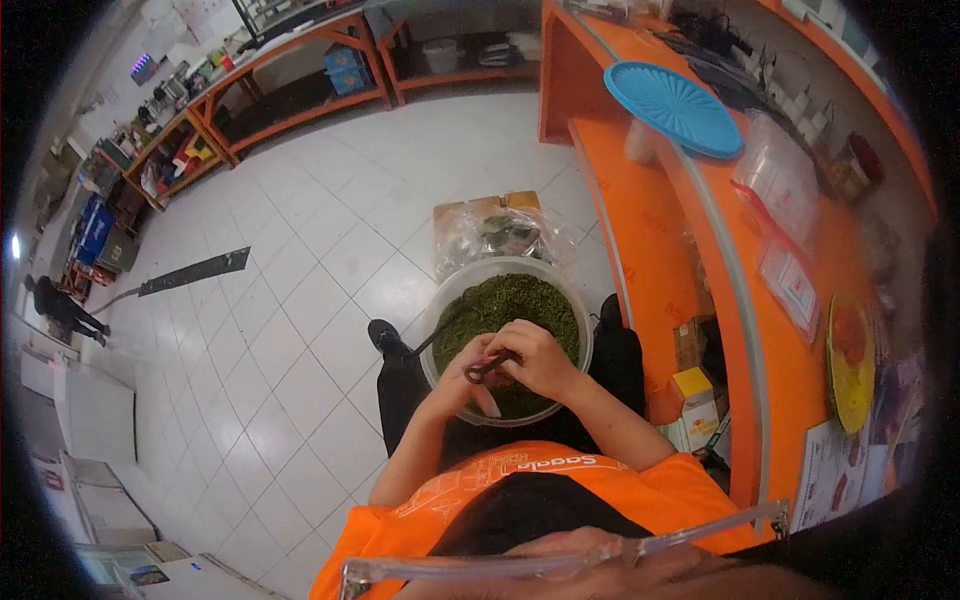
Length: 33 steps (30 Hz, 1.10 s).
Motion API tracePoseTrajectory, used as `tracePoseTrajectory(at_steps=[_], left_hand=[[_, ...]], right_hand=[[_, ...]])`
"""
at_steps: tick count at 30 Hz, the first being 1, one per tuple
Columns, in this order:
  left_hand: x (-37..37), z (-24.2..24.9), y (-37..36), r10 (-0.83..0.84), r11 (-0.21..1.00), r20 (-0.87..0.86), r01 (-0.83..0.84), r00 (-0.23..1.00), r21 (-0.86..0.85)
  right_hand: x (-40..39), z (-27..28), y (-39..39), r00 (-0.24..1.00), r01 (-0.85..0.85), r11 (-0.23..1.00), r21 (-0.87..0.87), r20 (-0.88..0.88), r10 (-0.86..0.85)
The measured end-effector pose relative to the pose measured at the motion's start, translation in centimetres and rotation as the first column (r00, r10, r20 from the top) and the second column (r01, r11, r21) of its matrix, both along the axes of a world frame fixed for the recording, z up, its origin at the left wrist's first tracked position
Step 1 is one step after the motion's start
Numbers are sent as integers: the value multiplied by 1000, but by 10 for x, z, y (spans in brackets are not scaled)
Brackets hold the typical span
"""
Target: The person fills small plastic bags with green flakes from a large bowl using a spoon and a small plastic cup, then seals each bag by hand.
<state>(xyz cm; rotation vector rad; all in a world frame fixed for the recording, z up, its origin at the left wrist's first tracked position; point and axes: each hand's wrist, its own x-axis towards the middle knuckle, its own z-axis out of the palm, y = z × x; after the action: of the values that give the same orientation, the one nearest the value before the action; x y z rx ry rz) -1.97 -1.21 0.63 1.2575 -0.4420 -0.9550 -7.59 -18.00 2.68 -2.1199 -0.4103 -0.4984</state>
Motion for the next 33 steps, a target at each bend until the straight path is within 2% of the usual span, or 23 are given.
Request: tracePoseTrajectory(at_steps=[2, 3, 4, 5, 6, 7, 8, 9, 10, 12, 14, 16, 19, 22, 23, 24, 25, 26, 28, 29, 31, 32, 33], left_hand=[[-3, 1, -2, 51, 979, -48, -60, 998, -194], [-4, 4, -1, 55, 979, -45, -63, 997, -194], [-5, 10, -1, 169, 981, 80, -160, 982, -111], [-5, 13, -1, 269, 963, 214, -266, 939, -42], [-5, 14, -4, 273, 962, 219, -270, 937, -47], [-7, 15, -9, 515, 793, 679, -592, 524, -145], [-7, 16, -11, 484, 550, 868, -733, -112, -401], [-10, 19, -9, 406, 567, 899, -728, -160, -386], [-10, 23, -9, 409, 565, 897, -725, -168, -393], [-18, 39, -10, 285, 826, 952, -533, 115, -183], [-22, 48, -17, 286, 813, 951, -557, 122, -172], [-21, 37, -15, 274, 843, 926, -528, 259, -102], [-14, 31, -9, 244, 882, 917, -465, 316, -75], [-14, 39, -7, 167, 876, 962, -480, 214, -46], [-16, 37, -7, 167, 876, 963, -480, 213, -46], [-20, 36, -9, 69, 860, 981, -509, 179, 32], [-22, 35, -10, -31, 834, 988, -541, 149, 108], [-24, 37, -9, -32, 834, 988, -541, 150, 109], [-28, 52, -9, -52, 745, 974, -641, 221, 185], [-22, 44, -5, -53, 742, 972, -642, 230, 193], [-6, 37, 2, 29, 807, 990, -588, 140, 60], [-9, 33, 0, 29, 803, 988, -592, 149, 65], [-19, 49, -6, 56, 819, 970, -566, 236, 90]], right_hand=[[-2, -1, -4, 1000, 6, 1000, -4, 25, -6], [-2, -1, -5, 999, 11, 1000, -9, 53, -11], [-2, 1, -7, 998, 7, 1000, -11, 58, -7], [-1, 3, -8, 993, 82, 997, -3, 82, -82], [-1, 4, -10, 982, 157, 988, 7, 106, -157], [-1, 4, -10, 982, 153, 988, 4, 113, -152], [-1, 3, -10, 975, 212, 974, 80, 53, -217], [-2, 2, -9, 961, 275, 949, 152, -11, -277], [-2, 2, -9, 961, 273, 950, 152, -3, -276], [-5, 1, -8, 978, 194, 950, 246, -125, -167], [-7, -1, -5, 978, 179, 945, 273, -155, -141], [-7, -6, -3, 977, 167, 939, 300, -181, -116], [-9, -3, -2, 959, 223, 925, 307, -240, -152], [-11, 6, -2, 941, 193, 947, 256, -322, -104], [-10, 5, 1, 975, 110, 973, 202, -214, -65], [-9, 6, 4, 994, 31, 990, 138, -107, -17], [-11, 9, 5, 992, 22, 994, 108, -123, -9], [-11, 12, 5, 992, 21, 994, 109, -124, -8], [-10, 17, 4, 982, 169, 985, -41, -81, -172], [-10, 14, 1, 982, 166, 985, -40, -90, -168], [-4, 9, -8, 966, 203, 975, 86, -180, -185], [-2, 7, -8, 965, 198, 977, 85, -189, -179], [-1, 10, -5, 981, 121, 985, 121, -164, -100]])
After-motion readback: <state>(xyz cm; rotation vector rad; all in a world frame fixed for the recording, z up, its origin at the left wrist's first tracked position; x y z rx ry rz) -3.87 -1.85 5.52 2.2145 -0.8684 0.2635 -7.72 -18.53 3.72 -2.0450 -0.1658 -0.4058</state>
